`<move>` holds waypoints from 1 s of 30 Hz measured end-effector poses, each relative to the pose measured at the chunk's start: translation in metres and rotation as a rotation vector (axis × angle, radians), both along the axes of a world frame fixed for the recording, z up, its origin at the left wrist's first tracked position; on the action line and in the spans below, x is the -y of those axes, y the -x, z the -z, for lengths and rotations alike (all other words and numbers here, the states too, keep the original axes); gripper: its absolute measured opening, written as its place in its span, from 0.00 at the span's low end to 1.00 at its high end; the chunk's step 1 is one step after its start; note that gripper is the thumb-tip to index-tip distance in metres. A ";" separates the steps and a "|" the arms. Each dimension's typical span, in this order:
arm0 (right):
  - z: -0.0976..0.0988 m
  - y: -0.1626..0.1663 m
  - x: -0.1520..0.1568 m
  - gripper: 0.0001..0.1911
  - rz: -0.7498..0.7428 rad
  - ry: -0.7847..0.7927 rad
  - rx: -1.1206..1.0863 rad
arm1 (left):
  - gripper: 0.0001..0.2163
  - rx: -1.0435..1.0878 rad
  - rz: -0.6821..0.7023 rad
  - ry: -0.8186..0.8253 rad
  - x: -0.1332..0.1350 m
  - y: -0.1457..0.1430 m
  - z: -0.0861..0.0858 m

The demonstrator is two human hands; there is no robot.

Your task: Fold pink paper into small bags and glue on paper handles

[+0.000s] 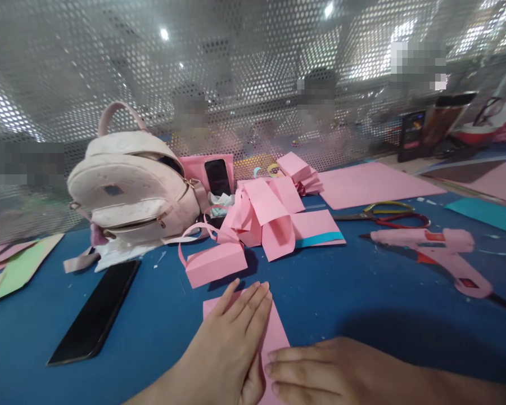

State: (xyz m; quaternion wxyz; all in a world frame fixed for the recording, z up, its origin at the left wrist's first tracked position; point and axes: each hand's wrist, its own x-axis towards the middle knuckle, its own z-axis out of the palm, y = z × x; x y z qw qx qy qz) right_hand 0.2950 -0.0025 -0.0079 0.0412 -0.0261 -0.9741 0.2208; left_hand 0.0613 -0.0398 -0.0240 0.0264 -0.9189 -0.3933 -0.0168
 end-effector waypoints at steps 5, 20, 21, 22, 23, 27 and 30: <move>-0.002 -0.006 0.001 0.18 0.047 0.045 -0.022 | 0.36 0.041 -0.024 0.043 0.005 0.001 -0.002; 0.008 -0.005 -0.008 0.13 0.505 0.334 -0.438 | 0.34 -0.009 0.233 0.105 0.016 -0.001 -0.008; 0.008 -0.005 -0.009 0.13 0.503 0.338 -0.432 | 0.32 0.007 0.248 0.059 0.016 -0.001 -0.004; 0.009 -0.006 -0.009 0.14 0.502 0.341 -0.426 | 0.29 0.025 0.266 0.012 0.016 -0.001 0.000; 0.009 -0.006 -0.010 0.14 0.498 0.346 -0.417 | 0.27 0.040 0.285 -0.037 0.016 0.000 0.003; 0.009 -0.007 -0.011 0.14 0.482 0.376 -0.378 | 0.20 0.083 0.328 -0.239 0.018 -0.001 0.010; 0.008 -0.008 -0.011 0.14 0.477 0.398 -0.362 | 0.18 0.100 0.322 -0.312 0.020 -0.004 0.010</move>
